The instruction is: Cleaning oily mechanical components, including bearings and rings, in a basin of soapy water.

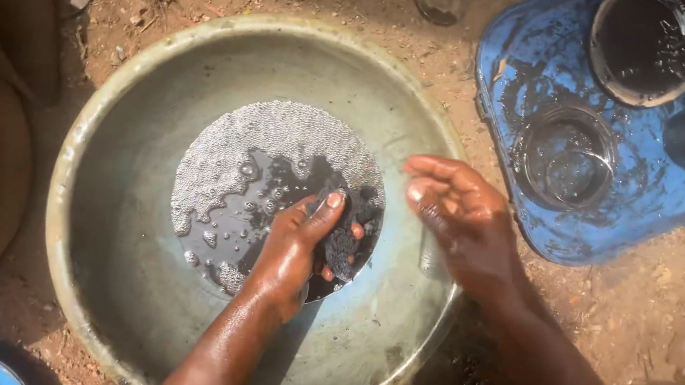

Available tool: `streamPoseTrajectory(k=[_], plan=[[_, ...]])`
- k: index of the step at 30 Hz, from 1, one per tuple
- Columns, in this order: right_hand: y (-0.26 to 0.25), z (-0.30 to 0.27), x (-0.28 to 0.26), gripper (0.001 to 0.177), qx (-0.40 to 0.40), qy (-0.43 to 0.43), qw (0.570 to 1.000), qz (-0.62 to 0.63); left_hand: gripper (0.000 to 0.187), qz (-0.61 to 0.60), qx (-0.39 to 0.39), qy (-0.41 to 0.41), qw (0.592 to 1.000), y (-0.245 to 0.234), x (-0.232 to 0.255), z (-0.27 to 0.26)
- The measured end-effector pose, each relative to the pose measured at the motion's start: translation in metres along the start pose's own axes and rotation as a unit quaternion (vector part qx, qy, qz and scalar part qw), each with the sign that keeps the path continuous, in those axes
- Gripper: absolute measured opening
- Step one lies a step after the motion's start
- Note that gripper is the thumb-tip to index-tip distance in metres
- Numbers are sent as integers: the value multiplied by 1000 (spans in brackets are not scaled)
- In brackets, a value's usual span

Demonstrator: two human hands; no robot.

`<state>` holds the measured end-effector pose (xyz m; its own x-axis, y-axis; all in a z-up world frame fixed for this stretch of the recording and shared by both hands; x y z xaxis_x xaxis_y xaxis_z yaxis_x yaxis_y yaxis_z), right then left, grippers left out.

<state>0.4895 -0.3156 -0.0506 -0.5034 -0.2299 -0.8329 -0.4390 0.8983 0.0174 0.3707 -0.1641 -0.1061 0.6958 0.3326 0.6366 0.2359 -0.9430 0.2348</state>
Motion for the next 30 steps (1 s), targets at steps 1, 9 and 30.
streamPoseTrajectory(k=[1, 9, 30], plan=[[-23, 0, -15, 39, 111, -25, 986, -120, 41, -36, 16, 14, 999, 8, 0, 7], [-96, -14, 20, 21, 126, -154, 979, -51, 34, -60, 182, -16, 981, -46, 27, -7], [87, 55, 59, 73, -265, -195, 741, -586, 66, 471, 403, 91, 780, -61, -37, -9]])
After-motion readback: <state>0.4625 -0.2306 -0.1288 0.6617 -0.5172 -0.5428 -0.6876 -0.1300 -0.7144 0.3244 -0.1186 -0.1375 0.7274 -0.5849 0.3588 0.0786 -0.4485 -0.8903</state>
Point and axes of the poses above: each hand's wrist, its own z-axis towards the middle knuckle, its own y-axis out of the palm, x = y × z, the point moved 6 cm from there along z, towards the middle knuckle, and after that the axes turned 15 degrees about z, right-handed, at the moved point
